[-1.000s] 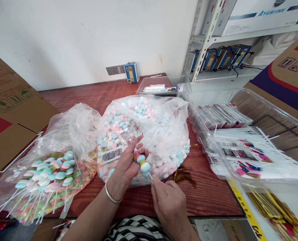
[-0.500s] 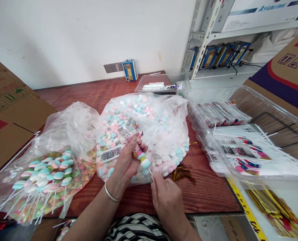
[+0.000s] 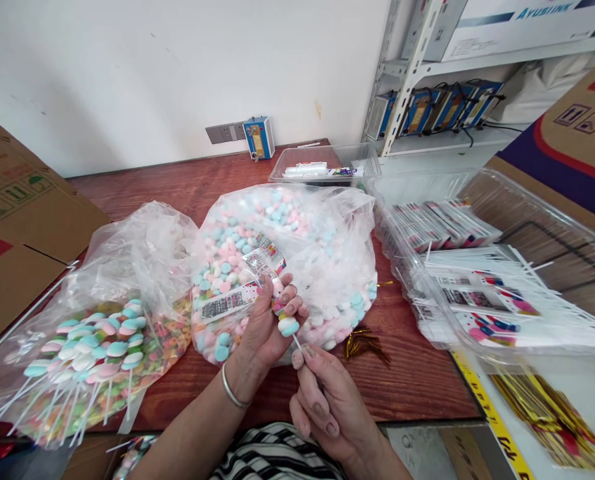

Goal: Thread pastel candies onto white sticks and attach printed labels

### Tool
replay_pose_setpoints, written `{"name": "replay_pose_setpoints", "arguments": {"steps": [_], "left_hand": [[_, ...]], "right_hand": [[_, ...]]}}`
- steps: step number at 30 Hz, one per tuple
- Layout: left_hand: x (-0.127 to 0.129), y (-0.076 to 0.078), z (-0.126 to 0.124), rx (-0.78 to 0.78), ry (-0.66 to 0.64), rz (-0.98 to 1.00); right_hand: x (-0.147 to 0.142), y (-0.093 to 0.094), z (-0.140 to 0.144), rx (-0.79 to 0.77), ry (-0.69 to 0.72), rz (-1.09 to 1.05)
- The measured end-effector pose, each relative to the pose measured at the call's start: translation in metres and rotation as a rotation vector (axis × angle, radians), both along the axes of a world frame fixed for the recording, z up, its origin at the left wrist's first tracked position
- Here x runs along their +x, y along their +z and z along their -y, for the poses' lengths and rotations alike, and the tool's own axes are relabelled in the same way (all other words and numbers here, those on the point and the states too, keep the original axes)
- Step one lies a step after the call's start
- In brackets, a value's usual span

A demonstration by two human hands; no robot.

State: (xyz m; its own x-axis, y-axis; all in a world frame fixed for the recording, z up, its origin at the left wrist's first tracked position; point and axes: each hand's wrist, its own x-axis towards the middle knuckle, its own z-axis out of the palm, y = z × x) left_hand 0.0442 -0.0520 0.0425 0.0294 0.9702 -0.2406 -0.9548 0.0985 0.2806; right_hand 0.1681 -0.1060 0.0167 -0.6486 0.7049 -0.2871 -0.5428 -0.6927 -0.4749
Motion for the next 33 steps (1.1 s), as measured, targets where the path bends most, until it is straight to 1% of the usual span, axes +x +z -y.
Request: {"name": "replay_pose_setpoints", "arguments": {"steps": [4,9,10,12,14,16,18,20,21,26,29,31,32,33], "left_hand": [[-0.002,-0.001,0.001,0.006,0.018,-0.063],[-0.005,0.0,0.001,0.007,0.041,-0.174],[-0.005,0.0,0.001,0.006,0.044,-0.179],[-0.005,0.001,0.002,0.017,0.039,-0.174],[-0.005,0.001,0.003,0.04,0.011,-0.161],[-0.005,0.002,0.003,0.052,-0.016,-0.154],[-0.004,0.002,0.004,0.037,-0.016,-0.163],[-0.004,0.003,0.003,-0.004,0.007,-0.181],[-0.004,0.004,0.002,-0.031,0.019,-0.19],[0.0,0.007,-0.001,-0.176,0.079,-0.224],[0.004,0.009,-0.001,-0.218,0.086,-0.252],[0.006,0.008,0.0,-0.222,0.069,-0.28],[0.006,0.008,0.001,-0.215,0.057,-0.294],[0.006,0.007,0.002,-0.205,0.047,-0.3]], "right_hand": [[-0.001,0.0,-0.002,-0.074,0.041,0.002],[-0.001,0.003,-0.004,-0.019,-0.055,0.073],[0.0,0.003,-0.004,-0.022,-0.042,0.08],[0.0,0.002,-0.004,-0.058,0.033,0.073],[-0.001,0.0,-0.003,-0.096,0.09,0.063],[-0.002,-0.001,-0.002,-0.08,0.064,0.085],[-0.004,-0.002,-0.003,-0.002,-0.013,0.166],[-0.005,-0.002,-0.007,0.145,-0.088,0.311],[-0.005,-0.002,-0.009,0.256,-0.12,0.407],[-0.005,-0.004,-0.016,0.977,-0.279,1.019],[-0.006,-0.009,-0.015,1.346,-0.402,1.289],[-0.006,-0.012,-0.014,1.53,-0.46,1.394],[-0.006,-0.013,-0.014,1.571,-0.471,1.413],[-0.006,-0.014,-0.014,1.562,-0.471,1.399]]}}
